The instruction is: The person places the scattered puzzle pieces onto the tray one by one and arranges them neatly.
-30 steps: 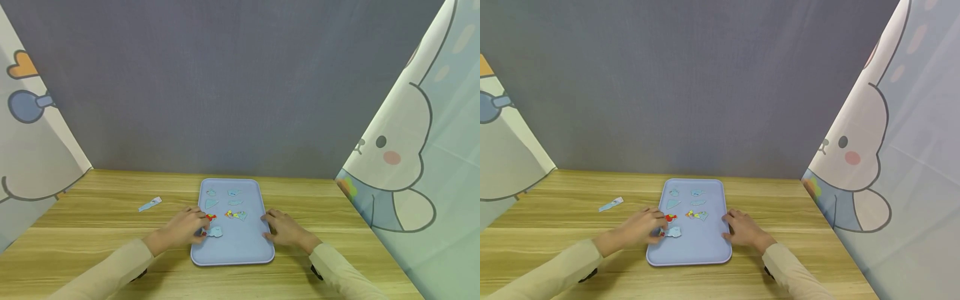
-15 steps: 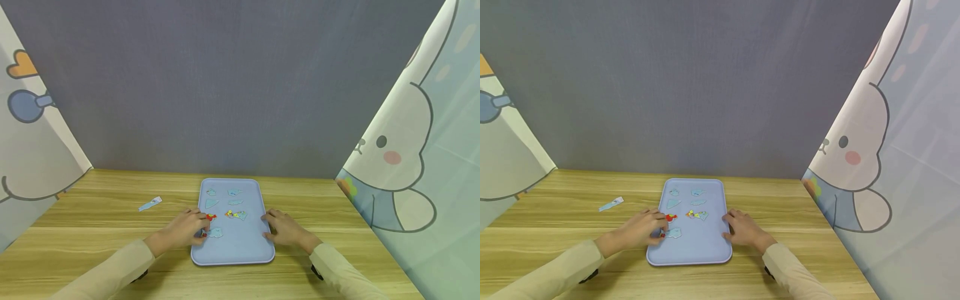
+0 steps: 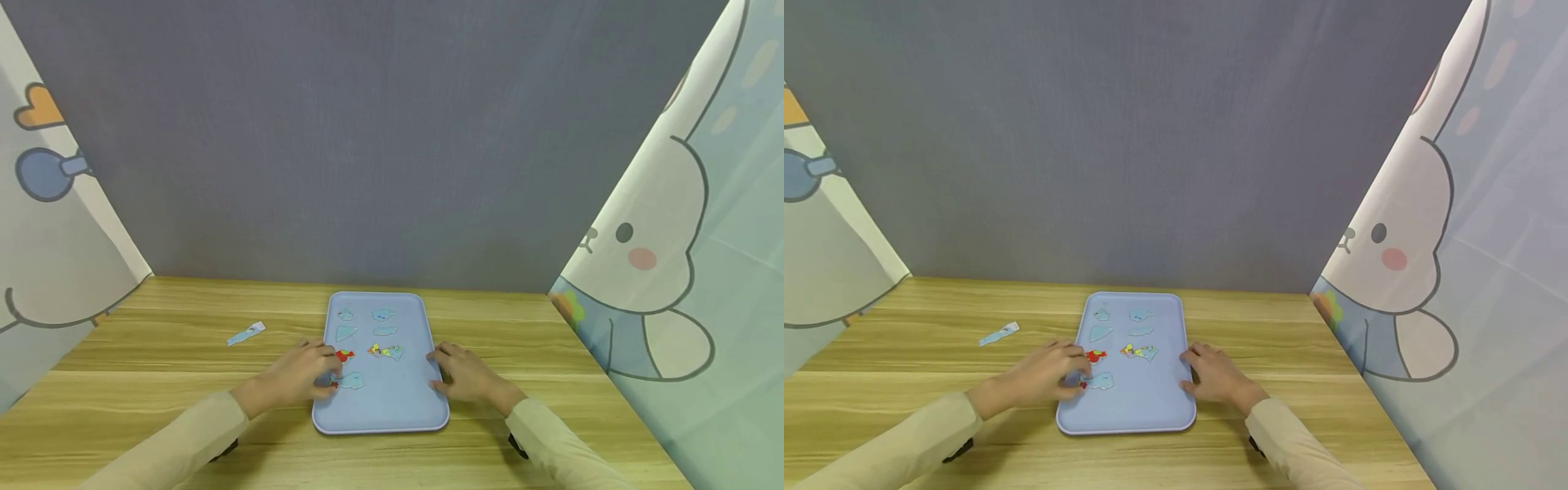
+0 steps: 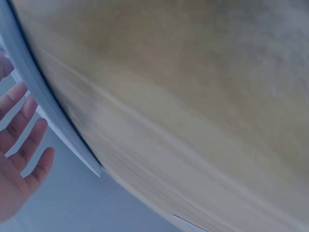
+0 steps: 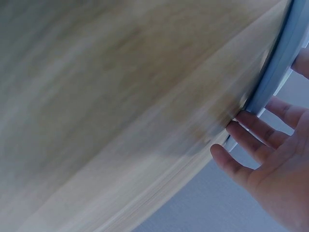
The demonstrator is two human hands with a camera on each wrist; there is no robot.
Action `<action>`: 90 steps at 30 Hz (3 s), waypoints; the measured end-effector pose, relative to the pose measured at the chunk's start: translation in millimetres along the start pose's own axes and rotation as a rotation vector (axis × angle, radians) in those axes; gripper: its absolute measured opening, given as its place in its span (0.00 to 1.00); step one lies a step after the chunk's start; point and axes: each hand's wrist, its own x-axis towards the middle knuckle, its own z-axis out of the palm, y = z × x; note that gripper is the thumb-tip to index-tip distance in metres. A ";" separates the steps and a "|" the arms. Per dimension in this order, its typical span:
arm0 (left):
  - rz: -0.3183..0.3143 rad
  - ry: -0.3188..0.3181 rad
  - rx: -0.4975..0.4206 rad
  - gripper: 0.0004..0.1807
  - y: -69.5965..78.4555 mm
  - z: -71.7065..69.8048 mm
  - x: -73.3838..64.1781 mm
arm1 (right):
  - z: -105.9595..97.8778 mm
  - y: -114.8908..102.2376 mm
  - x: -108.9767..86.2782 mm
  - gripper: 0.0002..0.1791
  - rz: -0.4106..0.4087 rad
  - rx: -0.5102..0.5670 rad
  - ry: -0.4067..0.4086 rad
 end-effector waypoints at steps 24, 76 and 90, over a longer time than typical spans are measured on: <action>-0.185 0.121 0.019 0.13 -52.5 -10.1 -30.3 | 0.3 -0.3 -0.4 0.27 0.010 0.017 -0.003; -0.489 -0.008 0.064 0.11 -128.3 -23.8 -73.4 | -2.8 -2.3 -0.3 0.26 -0.011 0.008 0.001; -0.514 -0.012 0.038 0.04 -131.7 -21.7 -70.5 | -3.5 -3.3 -1.1 0.26 0.007 0.004 -0.008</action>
